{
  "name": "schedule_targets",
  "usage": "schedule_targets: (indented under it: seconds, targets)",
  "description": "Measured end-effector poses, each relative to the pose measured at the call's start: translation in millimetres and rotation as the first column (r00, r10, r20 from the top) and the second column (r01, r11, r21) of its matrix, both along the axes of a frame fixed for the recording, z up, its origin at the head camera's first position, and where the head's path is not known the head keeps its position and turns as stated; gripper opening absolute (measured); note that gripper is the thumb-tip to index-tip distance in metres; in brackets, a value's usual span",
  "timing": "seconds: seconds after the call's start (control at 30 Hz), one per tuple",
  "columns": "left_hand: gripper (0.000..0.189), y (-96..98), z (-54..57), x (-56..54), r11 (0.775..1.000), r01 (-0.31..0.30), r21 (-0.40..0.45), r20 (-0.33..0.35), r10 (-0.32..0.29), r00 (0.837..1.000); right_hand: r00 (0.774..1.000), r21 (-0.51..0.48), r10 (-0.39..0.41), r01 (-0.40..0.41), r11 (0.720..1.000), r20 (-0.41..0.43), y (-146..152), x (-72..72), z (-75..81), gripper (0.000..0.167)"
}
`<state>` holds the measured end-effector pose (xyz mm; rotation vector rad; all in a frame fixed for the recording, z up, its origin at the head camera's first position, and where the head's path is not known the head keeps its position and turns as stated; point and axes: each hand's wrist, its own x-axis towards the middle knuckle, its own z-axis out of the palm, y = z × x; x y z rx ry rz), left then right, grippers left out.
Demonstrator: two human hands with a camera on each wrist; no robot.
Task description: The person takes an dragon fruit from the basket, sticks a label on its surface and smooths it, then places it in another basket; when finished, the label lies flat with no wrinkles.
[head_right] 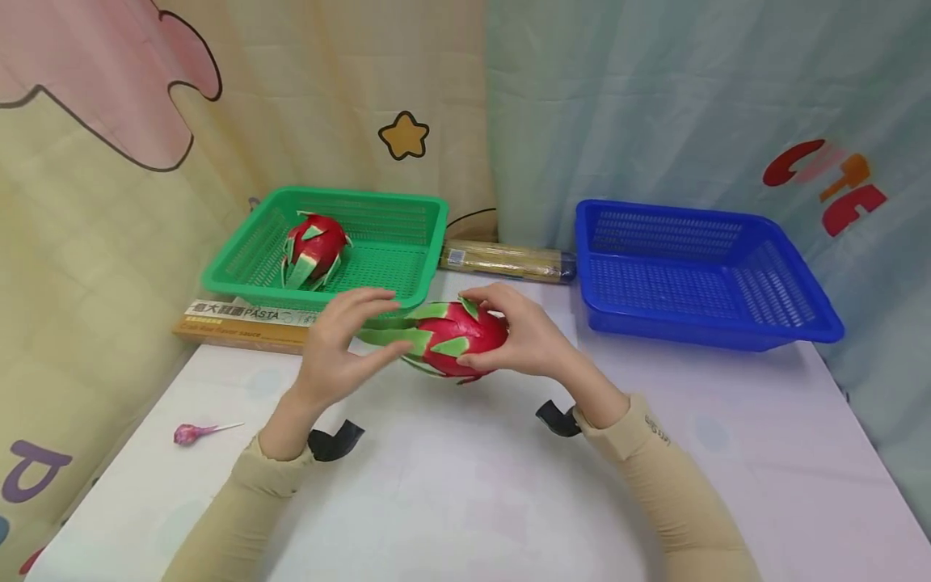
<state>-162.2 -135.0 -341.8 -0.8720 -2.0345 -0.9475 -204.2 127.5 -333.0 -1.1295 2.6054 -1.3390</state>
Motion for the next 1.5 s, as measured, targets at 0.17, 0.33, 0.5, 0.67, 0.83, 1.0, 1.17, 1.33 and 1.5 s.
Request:
schedule_targets:
  seconds: [0.17,0.33,0.5,0.67,0.83,1.0,1.17,1.33,1.5]
  targets:
    - [0.065,20.2,-18.8,3.3,0.965,0.15,-0.217,0.263,-0.09,0.96,1.0,0.024,0.023,-0.023,0.999,-0.015,4.2,9.9,-21.7,0.071]
    - [0.073,26.6,-39.7,0.1,0.947,0.185,-0.264,0.483,-0.037,0.875,0.998,0.081,0.019,-0.015,0.997,-0.052,2.2,17.4,-36.9,0.071]
    - [0.074,27.5,-47.1,-1.7,0.942,0.193,-0.276,0.527,-0.02,0.849,0.998,0.107,0.002,0.005,0.994,-0.06,0.0,21.2,-46.4,0.071]
    - [0.068,27.6,-50.1,-4.2,0.935,0.207,-0.287,0.535,-0.023,0.845,0.998,0.136,-0.008,0.015,0.991,-0.055,1.0,21.0,-52.2,0.072]
    - [0.068,28.0,-52.6,-6.4,0.94,0.203,-0.273,0.564,-0.015,0.826,0.999,0.146,0.028,-0.025,0.989,-0.018,8.1,17.0,-54.1,0.074]
    - [0.067,25.3,-56.1,-7.3,0.955,0.191,-0.229,0.615,-0.009,0.788,0.985,0.08,0.106,-0.118,0.99,0.139,19.5,7.7,-59.0,0.075]
    - [0.066,23.2,-62.1,-10.0,0.966,0.208,-0.154,0.669,-0.053,0.741,0.946,0.022,0.16,-0.173,0.985,0.283,28.1,1.5,-64.5,0.071]
    - [0.063,23.9,-67.4,-11.1,0.973,0.226,-0.047,0.753,-0.114,0.648,0.91,-0.002,0.171,-0.184,0.983,0.376,34.9,-2.4,-66.5,0.067]
    - [0.063,26.6,-69.9,-11.0,0.973,0.231,-0.004,0.775,-0.143,0.616,0.888,-0.046,0.18,-0.178,0.983,0.422,44.4,-9.4,-67.6,0.057]
